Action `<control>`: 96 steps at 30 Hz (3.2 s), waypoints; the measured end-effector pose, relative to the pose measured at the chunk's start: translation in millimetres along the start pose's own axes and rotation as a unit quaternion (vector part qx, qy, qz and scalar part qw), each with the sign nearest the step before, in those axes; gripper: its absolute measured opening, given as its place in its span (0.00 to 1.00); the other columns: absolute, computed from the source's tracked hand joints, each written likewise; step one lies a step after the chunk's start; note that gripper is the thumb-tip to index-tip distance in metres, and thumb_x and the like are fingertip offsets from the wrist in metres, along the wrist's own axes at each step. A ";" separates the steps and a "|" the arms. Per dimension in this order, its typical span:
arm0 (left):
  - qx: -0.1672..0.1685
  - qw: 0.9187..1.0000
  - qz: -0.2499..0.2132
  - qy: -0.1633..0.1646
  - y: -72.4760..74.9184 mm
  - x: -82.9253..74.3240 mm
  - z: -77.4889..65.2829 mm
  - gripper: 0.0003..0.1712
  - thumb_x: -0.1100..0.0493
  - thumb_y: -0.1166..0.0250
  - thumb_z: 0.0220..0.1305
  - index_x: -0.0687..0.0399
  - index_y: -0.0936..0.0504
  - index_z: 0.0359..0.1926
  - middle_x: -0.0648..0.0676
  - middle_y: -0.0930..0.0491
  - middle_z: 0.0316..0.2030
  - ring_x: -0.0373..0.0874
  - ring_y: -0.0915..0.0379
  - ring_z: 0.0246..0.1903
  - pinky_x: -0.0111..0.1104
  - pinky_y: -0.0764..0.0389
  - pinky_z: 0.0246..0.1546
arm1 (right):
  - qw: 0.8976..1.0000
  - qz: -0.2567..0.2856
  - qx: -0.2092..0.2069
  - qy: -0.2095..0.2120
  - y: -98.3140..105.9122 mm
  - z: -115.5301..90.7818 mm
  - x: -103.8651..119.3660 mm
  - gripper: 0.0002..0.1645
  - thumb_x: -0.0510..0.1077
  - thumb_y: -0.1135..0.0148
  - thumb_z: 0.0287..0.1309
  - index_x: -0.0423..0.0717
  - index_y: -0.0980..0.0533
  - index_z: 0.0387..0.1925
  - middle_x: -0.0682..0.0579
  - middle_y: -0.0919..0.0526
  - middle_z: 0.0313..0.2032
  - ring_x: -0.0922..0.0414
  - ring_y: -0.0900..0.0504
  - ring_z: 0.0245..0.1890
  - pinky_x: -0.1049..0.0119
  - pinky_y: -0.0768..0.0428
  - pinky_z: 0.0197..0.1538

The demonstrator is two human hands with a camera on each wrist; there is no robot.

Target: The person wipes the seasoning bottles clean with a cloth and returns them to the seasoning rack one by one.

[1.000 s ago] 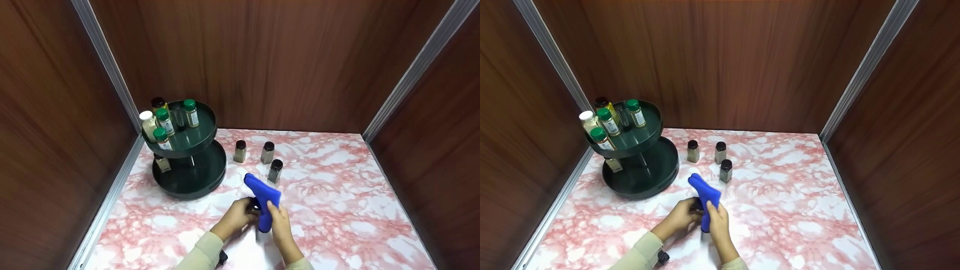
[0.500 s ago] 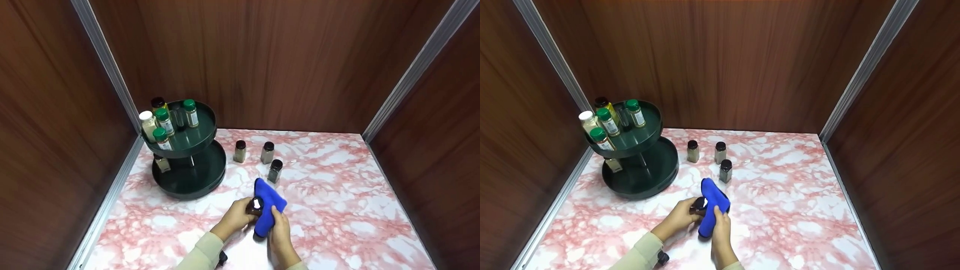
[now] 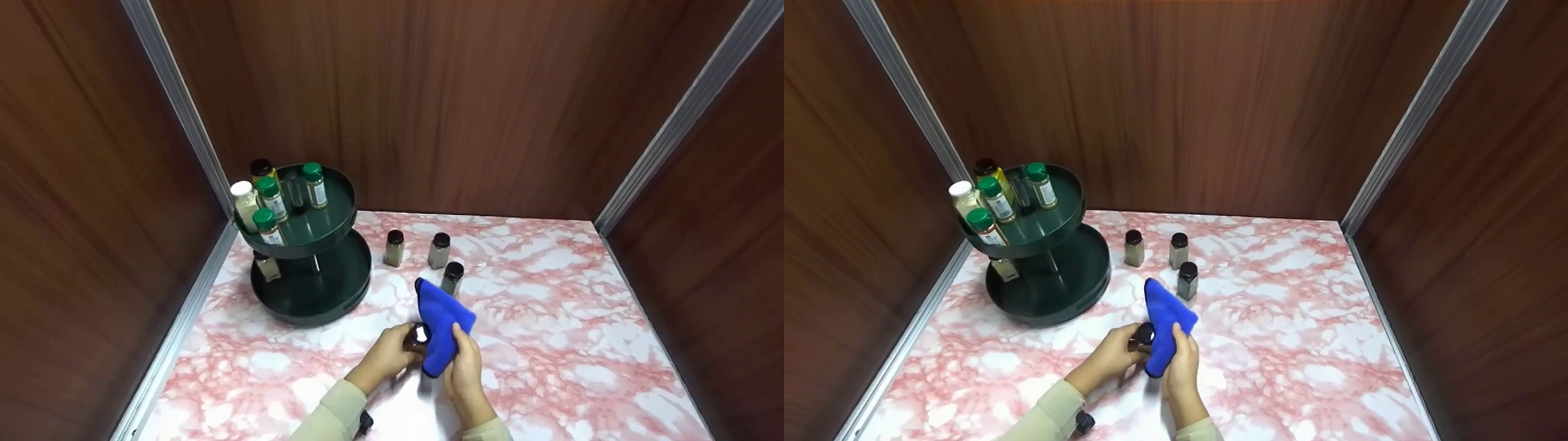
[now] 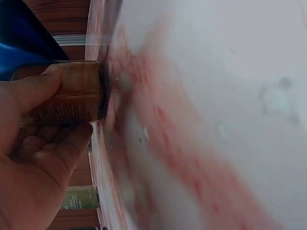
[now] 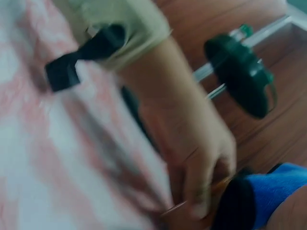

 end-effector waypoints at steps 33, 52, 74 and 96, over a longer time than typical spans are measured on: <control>-0.009 1.000 0.028 0.000 0.7 -0.5 -0.2 0.27 0.68 0.26 0.48 0.58 0.17 0.53 0.47 0.14 0.40 0.34 0.23 0.38 0.32 0.20 0.47 | 0.997 -0.043 -0.063 -0.025 19.8 5.6 -28.8 0.29 0.51 0.54 0.79 0.29 0.32 0.63 0.50 0.14 0.48 0.57 0.16 0.52 0.67 0.19 0.57; -0.001 1.000 0.008 -0.002 -1.0 -0.7 -1.5 0.22 0.66 0.24 0.52 0.58 0.18 0.48 0.45 0.17 0.36 0.34 0.23 0.36 0.31 0.19 0.43 | 0.996 -0.065 -0.053 -0.015 3.9 -4.8 9.3 0.20 0.47 0.50 0.77 0.34 0.26 0.54 0.51 0.13 0.38 0.58 0.15 0.39 0.65 0.16 0.48; -0.010 1.000 0.000 0.025 -1.7 0.2 -2.1 0.28 0.68 0.23 0.50 0.58 0.18 0.54 0.52 0.13 0.44 0.38 0.22 0.42 0.37 0.20 0.51 | 0.987 -0.137 -0.081 -0.040 39.1 -15.0 -10.3 0.27 0.49 0.53 0.78 0.28 0.27 0.58 0.48 0.11 0.42 0.57 0.14 0.42 0.65 0.16 0.49; -0.176 0.975 0.102 0.092 6.5 -23.1 -14.8 0.50 0.35 0.19 0.45 0.62 0.28 0.58 0.57 0.28 0.50 0.52 0.28 0.53 0.44 0.23 0.57 | 0.997 -0.047 -0.063 -0.026 40.7 -12.0 5.4 0.27 0.48 0.55 0.79 0.27 0.36 0.64 0.50 0.14 0.47 0.59 0.15 0.48 0.65 0.18 0.56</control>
Point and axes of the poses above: each hand's wrist, its own z-axis towards the middle knuckle, its own y-axis out of the back of the hand, x = y × z, the point moved 8 cm from there along z, towards the middle knuckle
